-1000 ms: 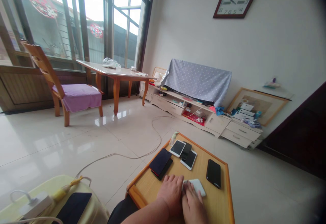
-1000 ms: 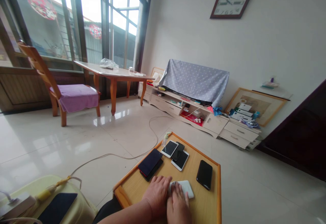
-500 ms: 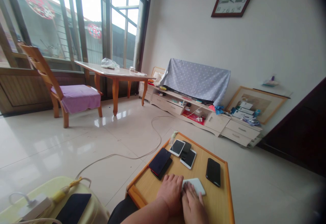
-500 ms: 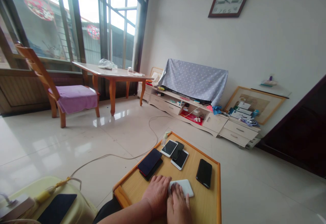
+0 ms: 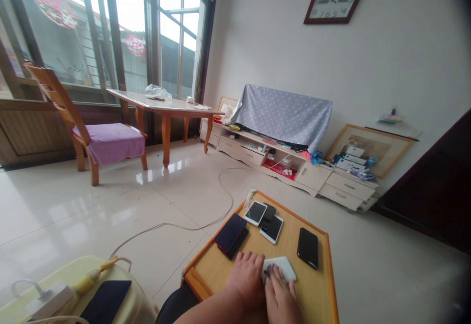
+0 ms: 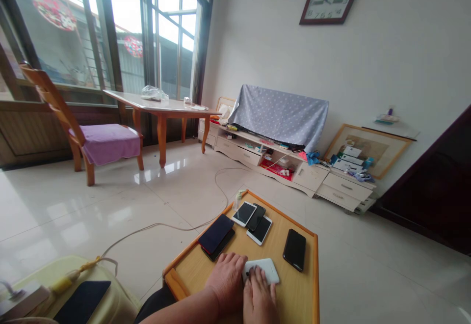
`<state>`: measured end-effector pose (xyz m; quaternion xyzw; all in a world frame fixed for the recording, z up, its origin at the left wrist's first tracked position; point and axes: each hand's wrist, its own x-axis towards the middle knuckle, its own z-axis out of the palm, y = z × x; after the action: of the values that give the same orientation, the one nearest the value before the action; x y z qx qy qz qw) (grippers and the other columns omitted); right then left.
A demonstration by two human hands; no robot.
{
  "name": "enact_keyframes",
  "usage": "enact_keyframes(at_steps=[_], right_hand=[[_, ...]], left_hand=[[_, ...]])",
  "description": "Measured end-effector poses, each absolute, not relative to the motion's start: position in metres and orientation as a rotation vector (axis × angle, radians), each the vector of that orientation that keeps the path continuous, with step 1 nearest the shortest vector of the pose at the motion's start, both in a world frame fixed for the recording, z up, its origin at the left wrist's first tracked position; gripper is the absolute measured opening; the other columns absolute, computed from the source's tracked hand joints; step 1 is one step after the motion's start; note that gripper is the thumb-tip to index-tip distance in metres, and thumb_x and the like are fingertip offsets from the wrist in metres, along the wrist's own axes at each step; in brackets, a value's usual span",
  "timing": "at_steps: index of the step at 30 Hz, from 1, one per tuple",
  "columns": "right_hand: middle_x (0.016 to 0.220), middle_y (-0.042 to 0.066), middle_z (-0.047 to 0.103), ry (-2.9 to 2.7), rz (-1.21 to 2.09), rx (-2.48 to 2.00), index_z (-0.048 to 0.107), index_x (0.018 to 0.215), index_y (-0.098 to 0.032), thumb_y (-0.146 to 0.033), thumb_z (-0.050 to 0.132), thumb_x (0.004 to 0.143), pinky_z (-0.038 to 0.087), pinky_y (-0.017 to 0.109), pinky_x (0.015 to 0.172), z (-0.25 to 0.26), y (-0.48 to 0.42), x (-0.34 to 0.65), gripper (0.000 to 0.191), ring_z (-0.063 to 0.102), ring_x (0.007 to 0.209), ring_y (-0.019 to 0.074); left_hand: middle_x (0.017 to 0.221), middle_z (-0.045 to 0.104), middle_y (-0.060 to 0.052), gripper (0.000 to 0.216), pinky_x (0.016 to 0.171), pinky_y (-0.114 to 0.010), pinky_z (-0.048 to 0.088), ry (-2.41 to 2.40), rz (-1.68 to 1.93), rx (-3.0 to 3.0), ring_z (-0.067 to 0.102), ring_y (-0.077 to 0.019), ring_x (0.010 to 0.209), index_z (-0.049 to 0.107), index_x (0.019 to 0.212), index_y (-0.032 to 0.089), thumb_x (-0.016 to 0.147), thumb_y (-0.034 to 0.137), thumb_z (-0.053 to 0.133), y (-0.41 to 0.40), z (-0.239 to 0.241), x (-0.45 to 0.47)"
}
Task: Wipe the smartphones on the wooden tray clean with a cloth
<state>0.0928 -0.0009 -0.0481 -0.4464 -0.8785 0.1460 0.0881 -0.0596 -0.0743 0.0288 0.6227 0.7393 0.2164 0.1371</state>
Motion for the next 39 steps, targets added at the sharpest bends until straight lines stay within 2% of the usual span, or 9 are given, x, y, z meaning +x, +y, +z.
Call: enact_keyframes(at_steps=[5, 8, 11, 16, 19, 22, 30, 35, 39], right_hand=[[0.151, 0.006, 0.050, -2.639, 0.511, -1.157, 0.056, 0.144, -0.024, -0.039, 0.026, 0.101, 0.029, 0.054, 0.121, -0.053, -0.011, 0.098, 0.055, 0.042, 0.144, 0.0284], [0.150, 0.006, 0.051, -2.565, 0.448, -1.309, 0.061, 0.140, -0.024, -0.038, 0.026, 0.099, 0.033, 0.058, 0.119, -0.047, 0.002, 0.110, 0.056, 0.044, 0.142, 0.0299], [0.153, 0.009, 0.047, -2.511, 0.390, -1.476, 0.059, 0.142, -0.020, -0.039, 0.021, 0.098, 0.028, 0.062, 0.119, -0.042, 0.012, 0.114, 0.061, 0.041, 0.144, 0.0313], [0.149, 0.007, 0.052, -2.567, 0.429, -1.297, 0.064, 0.137, -0.023, -0.045, 0.028, 0.098, 0.034, 0.056, 0.118, -0.050, -0.003, 0.100, 0.058, 0.044, 0.142, 0.0313], [0.151, 0.004, 0.050, -2.624, 0.556, -1.200, 0.059, 0.142, -0.026, -0.047, 0.025, 0.100, 0.030, 0.056, 0.121, -0.059, -0.015, 0.097, 0.058, 0.041, 0.145, 0.0299], [0.152, 0.003, 0.049, -2.605, 0.581, -1.228, 0.056, 0.145, -0.028, -0.050, 0.022, 0.100, 0.030, 0.057, 0.120, -0.061, -0.011, 0.103, 0.060, 0.041, 0.145, 0.0293], [0.153, 0.009, 0.048, -2.514, 0.455, -1.361, 0.061, 0.141, -0.020, -0.051, 0.021, 0.099, 0.032, 0.056, 0.119, -0.056, 0.008, 0.108, 0.065, 0.040, 0.145, 0.0319], [0.145, 0.005, 0.058, -2.550, 0.499, -1.193, 0.065, 0.136, -0.029, -0.059, 0.023, 0.099, 0.040, 0.053, 0.115, -0.066, -0.011, 0.101, 0.063, 0.050, 0.138, 0.0307], [0.143, 0.007, 0.060, -2.472, 0.526, -1.284, 0.067, 0.133, -0.030, -0.066, 0.022, 0.097, 0.044, 0.054, 0.112, -0.063, -0.004, 0.114, 0.068, 0.053, 0.135, 0.0322]], left_hand=[[0.120, 0.064, -0.011, 0.048, 0.107, -0.046, 0.037, 2.140, 0.613, 1.813, 0.054, -0.0294, 0.114, 0.057, 0.122, 0.023, 0.082, 0.048, 0.054, -0.074, 0.028, -0.061], [0.118, 0.064, -0.011, 0.048, 0.105, -0.046, 0.038, 2.151, 0.606, 1.807, 0.054, -0.0300, 0.112, 0.058, 0.119, 0.023, 0.080, 0.052, 0.056, -0.074, 0.030, -0.060], [0.120, 0.064, -0.011, 0.051, 0.107, -0.047, 0.036, 2.154, 0.568, 1.804, 0.053, -0.0306, 0.114, 0.057, 0.120, 0.023, 0.077, 0.050, 0.059, -0.075, 0.033, -0.059], [0.122, 0.063, -0.011, 0.045, 0.109, -0.047, 0.035, 2.140, 0.535, 1.807, 0.052, -0.0299, 0.116, 0.057, 0.120, 0.024, 0.084, 0.050, 0.052, -0.075, 0.035, -0.060], [0.123, 0.063, -0.011, 0.044, 0.110, -0.046, 0.034, 2.138, 0.532, 1.815, 0.052, -0.0290, 0.117, 0.056, 0.123, 0.023, 0.084, 0.044, 0.051, -0.074, 0.034, -0.061], [0.120, 0.064, -0.011, 0.044, 0.108, -0.046, 0.035, 2.147, 0.541, 1.817, 0.053, -0.0292, 0.115, 0.057, 0.120, 0.023, 0.084, 0.047, 0.052, -0.074, 0.033, -0.060], [0.118, 0.064, -0.010, 0.043, 0.106, -0.047, 0.037, 2.165, 0.555, 1.815, 0.054, -0.0298, 0.113, 0.058, 0.114, 0.024, 0.084, 0.054, 0.052, -0.074, 0.035, -0.058], [0.118, 0.065, -0.009, 0.038, 0.106, -0.044, 0.038, 2.162, 0.558, 1.828, 0.054, -0.0281, 0.113, 0.058, 0.114, 0.024, 0.082, 0.045, 0.055, -0.073, 0.030, -0.060], [0.117, 0.064, -0.009, 0.044, 0.105, -0.045, 0.038, 2.166, 0.577, 1.832, 0.054, -0.0287, 0.111, 0.058, 0.113, 0.024, 0.081, 0.053, 0.055, -0.073, 0.028, -0.060]])
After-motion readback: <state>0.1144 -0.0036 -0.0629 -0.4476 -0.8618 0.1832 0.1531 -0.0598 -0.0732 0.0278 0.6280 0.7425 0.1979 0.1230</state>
